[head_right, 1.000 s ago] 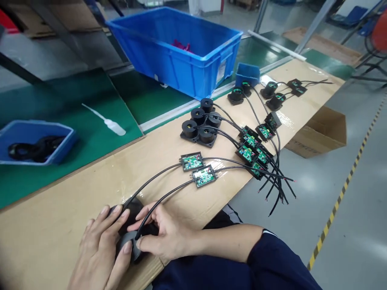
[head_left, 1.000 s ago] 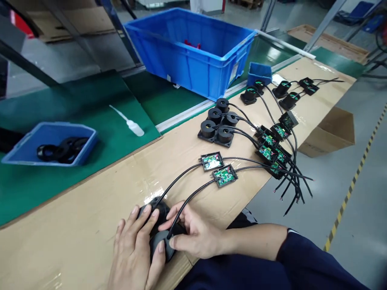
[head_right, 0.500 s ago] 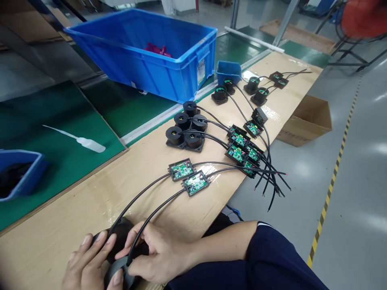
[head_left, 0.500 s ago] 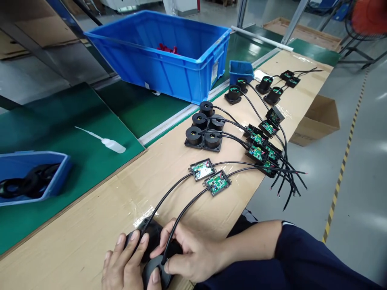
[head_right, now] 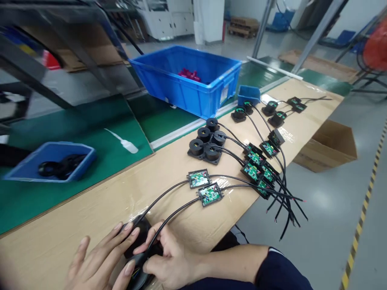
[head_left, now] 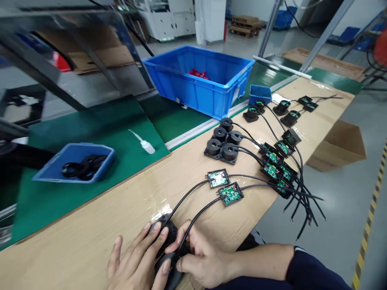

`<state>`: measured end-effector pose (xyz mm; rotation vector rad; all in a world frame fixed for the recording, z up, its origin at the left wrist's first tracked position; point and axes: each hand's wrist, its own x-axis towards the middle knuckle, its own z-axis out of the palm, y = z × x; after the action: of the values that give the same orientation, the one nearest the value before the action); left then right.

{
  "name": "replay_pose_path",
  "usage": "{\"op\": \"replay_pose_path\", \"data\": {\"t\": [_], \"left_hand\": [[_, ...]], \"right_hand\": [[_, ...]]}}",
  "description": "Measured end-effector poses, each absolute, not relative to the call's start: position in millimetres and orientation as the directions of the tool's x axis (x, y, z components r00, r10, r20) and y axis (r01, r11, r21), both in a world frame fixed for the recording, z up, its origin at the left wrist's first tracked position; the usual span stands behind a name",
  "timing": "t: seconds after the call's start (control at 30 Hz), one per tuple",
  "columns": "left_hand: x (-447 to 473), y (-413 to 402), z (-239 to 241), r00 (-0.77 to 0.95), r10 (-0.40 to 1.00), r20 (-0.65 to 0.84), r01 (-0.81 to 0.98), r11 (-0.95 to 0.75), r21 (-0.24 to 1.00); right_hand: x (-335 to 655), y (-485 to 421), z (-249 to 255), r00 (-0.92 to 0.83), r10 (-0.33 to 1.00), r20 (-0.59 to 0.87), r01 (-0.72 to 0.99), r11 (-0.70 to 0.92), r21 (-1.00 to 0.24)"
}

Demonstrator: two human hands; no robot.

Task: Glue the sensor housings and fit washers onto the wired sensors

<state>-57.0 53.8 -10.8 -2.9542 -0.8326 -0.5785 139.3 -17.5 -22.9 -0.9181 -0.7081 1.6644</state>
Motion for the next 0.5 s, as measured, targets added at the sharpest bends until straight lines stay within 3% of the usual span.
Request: {"op": "replay_pose_path", "data": {"t": [0.2, 0.5], "left_hand": [[-49, 50, -11, 0.729, 0.517, 0.449, 0.551, -0.832, 0.064], [-42, 39, -2, 0.714, 0.56, 0.421, 0.595, -0.801, 0.056]], "right_hand": [[136, -18, -25, -0.103, 0.967, -0.234, -0.567, -0.251, -0.785], [124, -25, -33, -0.031, 0.976, -0.215, -0.626, -0.187, -0.757]]}}
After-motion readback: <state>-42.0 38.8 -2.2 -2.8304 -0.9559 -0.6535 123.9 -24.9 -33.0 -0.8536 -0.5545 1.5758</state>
